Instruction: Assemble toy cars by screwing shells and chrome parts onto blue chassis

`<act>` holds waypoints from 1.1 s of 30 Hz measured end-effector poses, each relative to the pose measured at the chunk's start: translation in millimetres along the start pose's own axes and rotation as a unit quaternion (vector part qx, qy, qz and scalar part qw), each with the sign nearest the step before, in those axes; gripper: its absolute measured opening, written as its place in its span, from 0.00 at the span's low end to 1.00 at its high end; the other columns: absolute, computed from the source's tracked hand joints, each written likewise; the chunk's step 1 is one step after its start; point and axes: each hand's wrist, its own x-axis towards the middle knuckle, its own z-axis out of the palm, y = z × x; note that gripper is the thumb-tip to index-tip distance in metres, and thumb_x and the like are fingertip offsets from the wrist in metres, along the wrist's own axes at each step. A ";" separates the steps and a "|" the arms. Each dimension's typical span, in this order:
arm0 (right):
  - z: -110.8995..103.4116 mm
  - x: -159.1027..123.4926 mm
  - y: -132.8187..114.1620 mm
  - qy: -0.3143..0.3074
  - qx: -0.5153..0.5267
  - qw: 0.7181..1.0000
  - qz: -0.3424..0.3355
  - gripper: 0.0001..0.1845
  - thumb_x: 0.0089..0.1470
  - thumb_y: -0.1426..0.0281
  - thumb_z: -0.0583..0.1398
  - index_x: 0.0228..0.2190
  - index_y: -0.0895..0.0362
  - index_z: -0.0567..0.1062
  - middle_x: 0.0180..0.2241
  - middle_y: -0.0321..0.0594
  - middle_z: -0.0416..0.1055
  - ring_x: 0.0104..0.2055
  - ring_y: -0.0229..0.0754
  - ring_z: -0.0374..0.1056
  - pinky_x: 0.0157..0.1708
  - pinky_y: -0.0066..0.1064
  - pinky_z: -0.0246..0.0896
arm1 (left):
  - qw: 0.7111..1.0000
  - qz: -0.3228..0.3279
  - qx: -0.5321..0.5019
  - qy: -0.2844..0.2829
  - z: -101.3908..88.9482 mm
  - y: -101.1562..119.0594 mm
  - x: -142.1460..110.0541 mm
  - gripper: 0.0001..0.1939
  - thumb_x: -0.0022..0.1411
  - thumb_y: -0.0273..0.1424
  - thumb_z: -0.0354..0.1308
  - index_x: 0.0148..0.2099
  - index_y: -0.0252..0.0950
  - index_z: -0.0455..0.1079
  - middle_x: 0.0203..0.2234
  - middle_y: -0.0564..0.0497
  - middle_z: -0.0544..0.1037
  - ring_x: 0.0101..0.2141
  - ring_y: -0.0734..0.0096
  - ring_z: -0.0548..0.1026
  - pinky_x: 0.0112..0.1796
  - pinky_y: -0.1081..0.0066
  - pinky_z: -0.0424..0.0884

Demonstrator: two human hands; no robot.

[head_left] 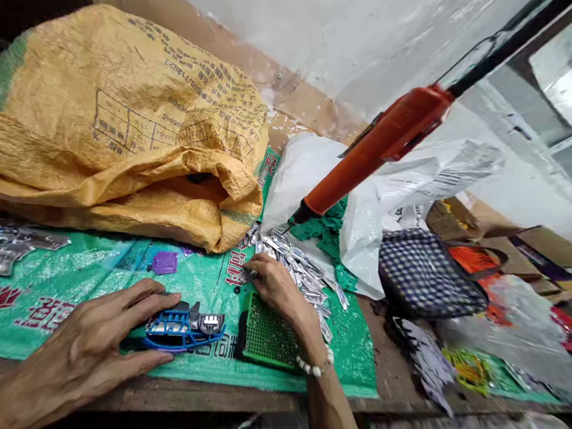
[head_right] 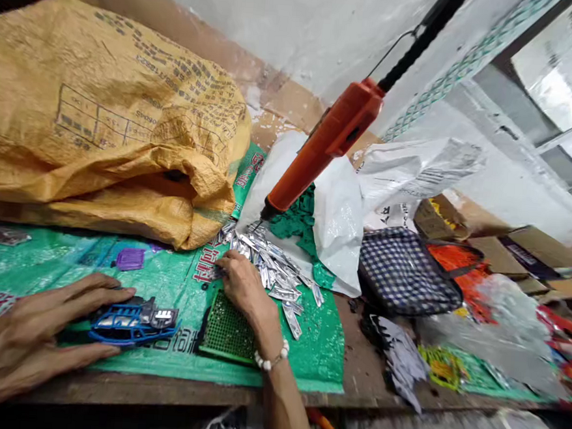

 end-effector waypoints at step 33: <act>-22.1 -5.7 -116.4 -0.131 0.138 0.979 -0.073 0.05 0.57 0.76 0.64 0.29 0.58 0.77 0.27 0.31 0.72 0.28 0.31 0.64 0.31 0.24 0.55 | 0.993 -0.076 -0.094 -0.014 2.2 14.9 3.2 0.44 0.58 0.39 0.72 0.69 0.39 0.54 0.59 0.41 0.75 0.56 0.50 0.76 0.53 0.59 0.75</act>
